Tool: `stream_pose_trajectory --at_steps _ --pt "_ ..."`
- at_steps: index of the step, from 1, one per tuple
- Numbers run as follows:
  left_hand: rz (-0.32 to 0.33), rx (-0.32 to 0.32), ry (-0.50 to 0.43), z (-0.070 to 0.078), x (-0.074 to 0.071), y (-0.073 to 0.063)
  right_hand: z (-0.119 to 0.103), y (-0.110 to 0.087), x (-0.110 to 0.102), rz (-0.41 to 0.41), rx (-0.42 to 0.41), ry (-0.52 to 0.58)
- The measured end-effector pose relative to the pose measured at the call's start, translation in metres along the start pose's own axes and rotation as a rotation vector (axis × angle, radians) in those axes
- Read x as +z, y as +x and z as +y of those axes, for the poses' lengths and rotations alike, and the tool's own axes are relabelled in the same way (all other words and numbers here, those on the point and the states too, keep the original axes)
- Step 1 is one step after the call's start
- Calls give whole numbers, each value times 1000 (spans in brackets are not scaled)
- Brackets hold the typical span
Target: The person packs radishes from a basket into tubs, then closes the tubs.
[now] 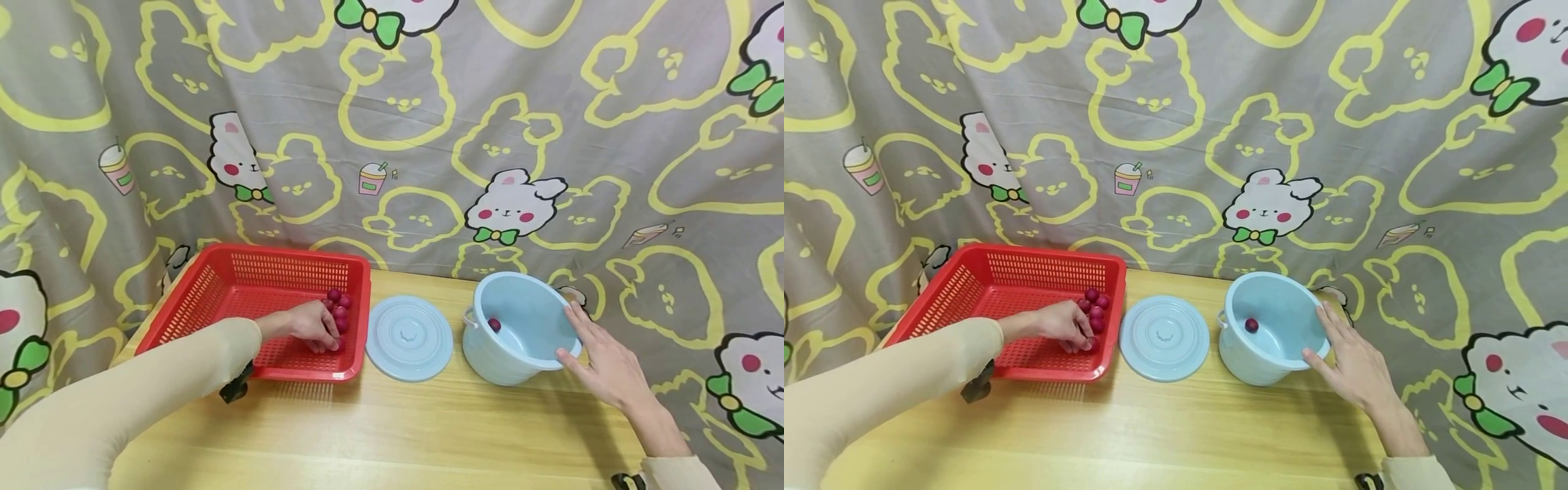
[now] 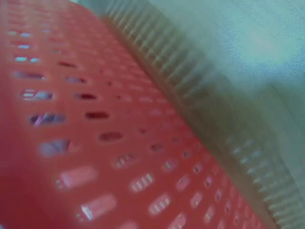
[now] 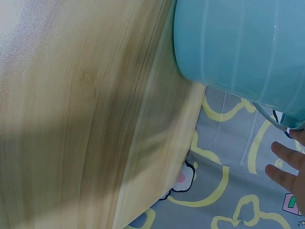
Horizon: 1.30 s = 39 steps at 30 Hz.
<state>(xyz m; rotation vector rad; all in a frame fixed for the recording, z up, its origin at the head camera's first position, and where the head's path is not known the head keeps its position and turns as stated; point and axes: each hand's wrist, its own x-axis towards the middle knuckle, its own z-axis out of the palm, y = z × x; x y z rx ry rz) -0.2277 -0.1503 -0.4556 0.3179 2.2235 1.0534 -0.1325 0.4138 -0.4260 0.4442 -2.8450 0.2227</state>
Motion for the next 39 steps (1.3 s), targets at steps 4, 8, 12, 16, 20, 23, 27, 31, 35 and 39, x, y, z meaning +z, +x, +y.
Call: stream_pose_trajectory --at_steps 4,8,12,16,20,23,27,31,35,39 --pt "-5 -1 -30 3 -8 -4 0 0 0 -2 0 2" --pt "-11 -1 -58 6 -18 -8 -1 0 0 -3 1 -1" --pt "-8 11 -90 10 -25 -8 0 0 0 -2 0 -1" --pt "-6 21 -114 14 -28 -7 0 0 0 1 -3 -2" --pt "-3 25 -135 17 -28 -6 0 0 0 6 -7 -2" --pt "-3 36 -142 21 -30 -6 -1 1 -1 8 -7 -1" --pt "3 46 -160 30 -34 -6 -1 0 0 9 -9 -2" --pt "20 54 -163 39 -36 -6 -1 0 0 15 -11 -5" --pt "28 69 -166 47 -36 -7 -1 0 0 17 -12 -6" --pt "32 86 -190 56 -33 -5 0 0 0 10 -14 -12"
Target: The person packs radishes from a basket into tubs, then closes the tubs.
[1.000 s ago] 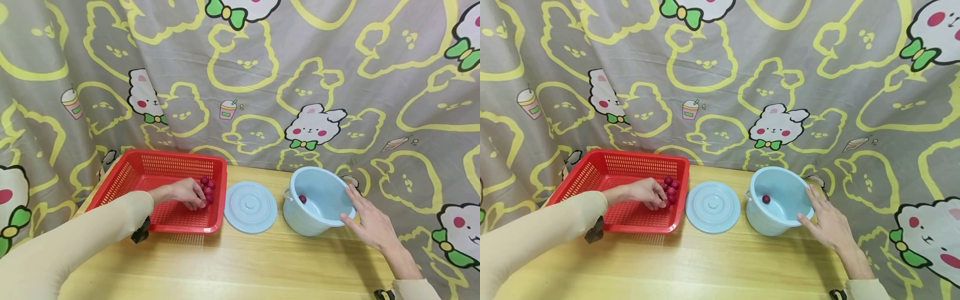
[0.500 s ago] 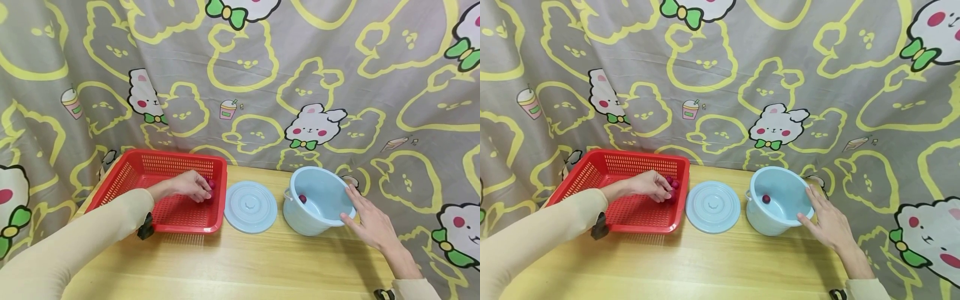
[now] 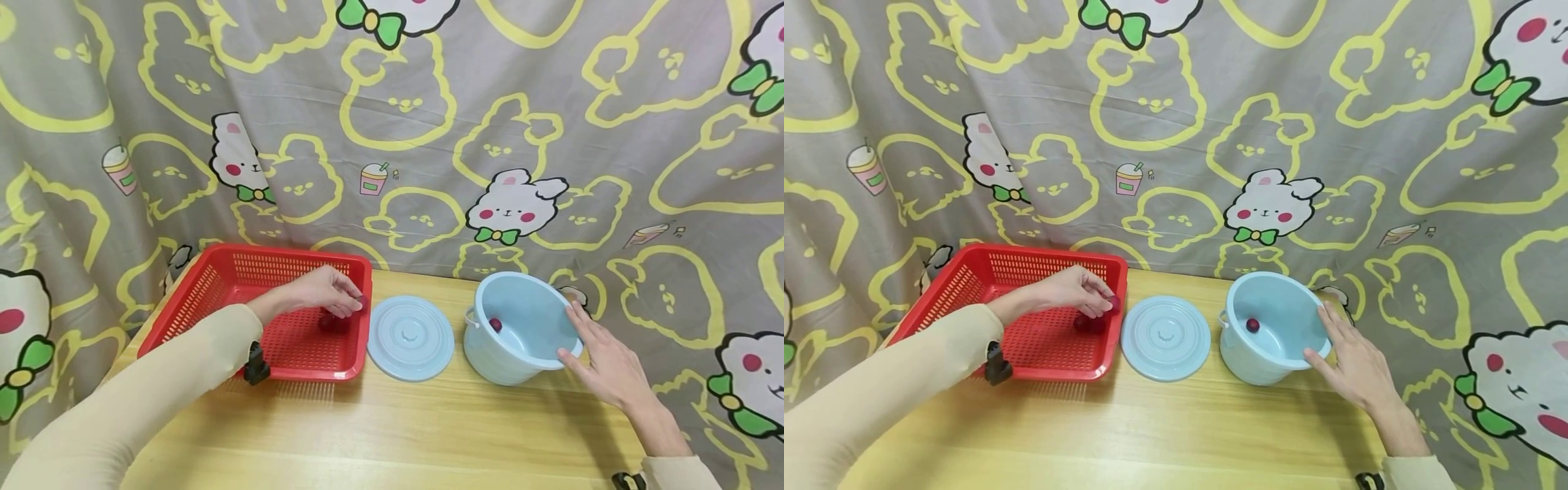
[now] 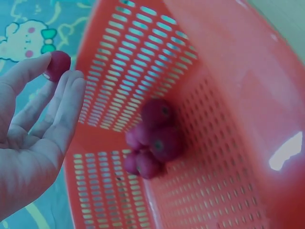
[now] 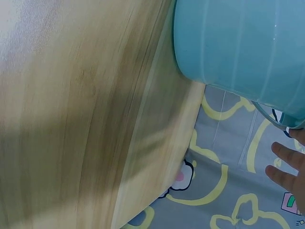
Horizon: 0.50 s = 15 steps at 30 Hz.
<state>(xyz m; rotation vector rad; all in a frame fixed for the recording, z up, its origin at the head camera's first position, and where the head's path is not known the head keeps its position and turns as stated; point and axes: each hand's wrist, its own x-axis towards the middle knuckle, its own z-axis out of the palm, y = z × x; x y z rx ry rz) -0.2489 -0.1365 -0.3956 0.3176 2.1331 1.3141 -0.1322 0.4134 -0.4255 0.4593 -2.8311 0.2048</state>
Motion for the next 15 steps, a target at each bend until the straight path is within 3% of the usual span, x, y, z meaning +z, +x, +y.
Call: stream_pose_trajectory --at_steps 15 --pt "5 102 -61 27 19 15 -1 0 -2 -3 -10 -15"
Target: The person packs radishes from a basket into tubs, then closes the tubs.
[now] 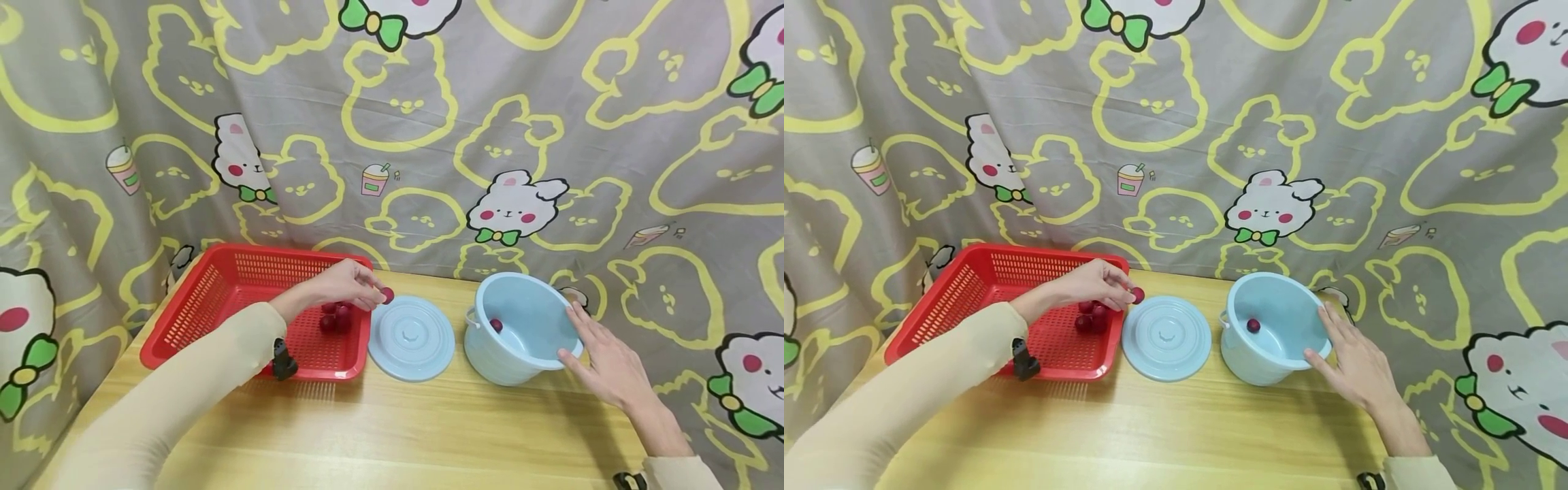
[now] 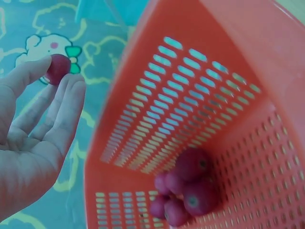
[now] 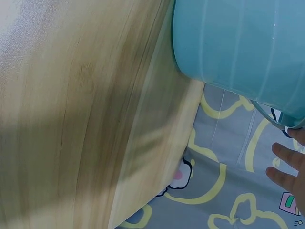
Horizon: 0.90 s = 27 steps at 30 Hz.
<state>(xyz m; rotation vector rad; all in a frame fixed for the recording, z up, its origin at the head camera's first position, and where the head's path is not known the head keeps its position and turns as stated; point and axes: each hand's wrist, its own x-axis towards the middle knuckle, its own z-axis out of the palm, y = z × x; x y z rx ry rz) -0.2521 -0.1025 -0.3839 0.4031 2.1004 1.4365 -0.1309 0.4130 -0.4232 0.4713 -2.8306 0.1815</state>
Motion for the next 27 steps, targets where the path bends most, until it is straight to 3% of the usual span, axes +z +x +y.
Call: stream_pose_trajectory --at_steps 13,27 --pt "-40 74 4 26 26 15 4 -1 5 56 -57 -18" --pt "-101 124 -26 49 62 31 5 -2 6 55 -74 -27"
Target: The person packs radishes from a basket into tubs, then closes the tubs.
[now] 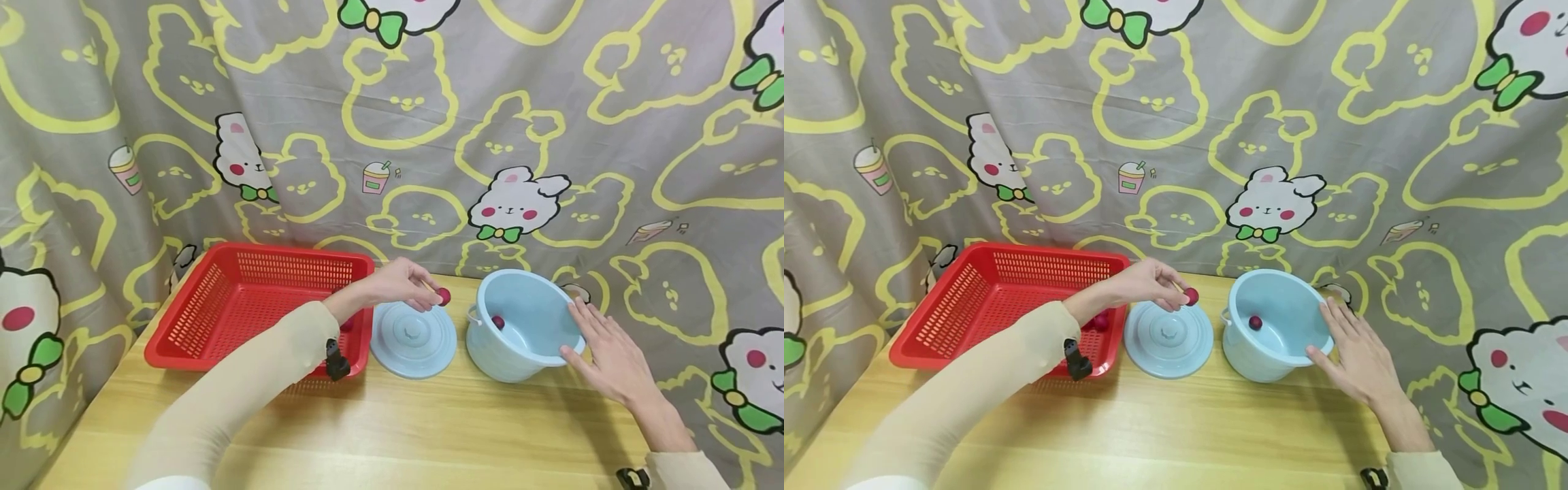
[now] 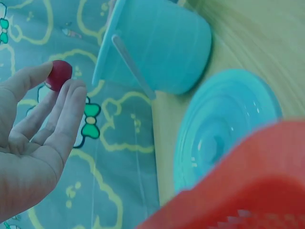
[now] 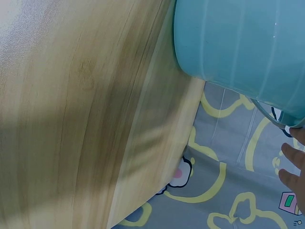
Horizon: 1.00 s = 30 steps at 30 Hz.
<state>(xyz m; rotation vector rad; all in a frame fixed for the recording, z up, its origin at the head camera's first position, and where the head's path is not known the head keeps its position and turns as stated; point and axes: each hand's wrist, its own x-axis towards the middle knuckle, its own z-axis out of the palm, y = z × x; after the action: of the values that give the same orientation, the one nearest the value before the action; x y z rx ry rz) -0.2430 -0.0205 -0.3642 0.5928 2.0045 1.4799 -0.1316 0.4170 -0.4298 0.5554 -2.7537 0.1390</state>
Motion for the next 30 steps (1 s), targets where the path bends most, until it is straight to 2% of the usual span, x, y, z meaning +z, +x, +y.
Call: stream_pose_trajectory --at_steps 11,22,30 --pt "-32 16 -6 11 25 18 0 1 0 12 1 6" --pt "-51 26 -86 20 49 35 0 2 1 9 4 -1" --pt "-50 6 -143 25 68 47 0 1 -1 8 2 0"
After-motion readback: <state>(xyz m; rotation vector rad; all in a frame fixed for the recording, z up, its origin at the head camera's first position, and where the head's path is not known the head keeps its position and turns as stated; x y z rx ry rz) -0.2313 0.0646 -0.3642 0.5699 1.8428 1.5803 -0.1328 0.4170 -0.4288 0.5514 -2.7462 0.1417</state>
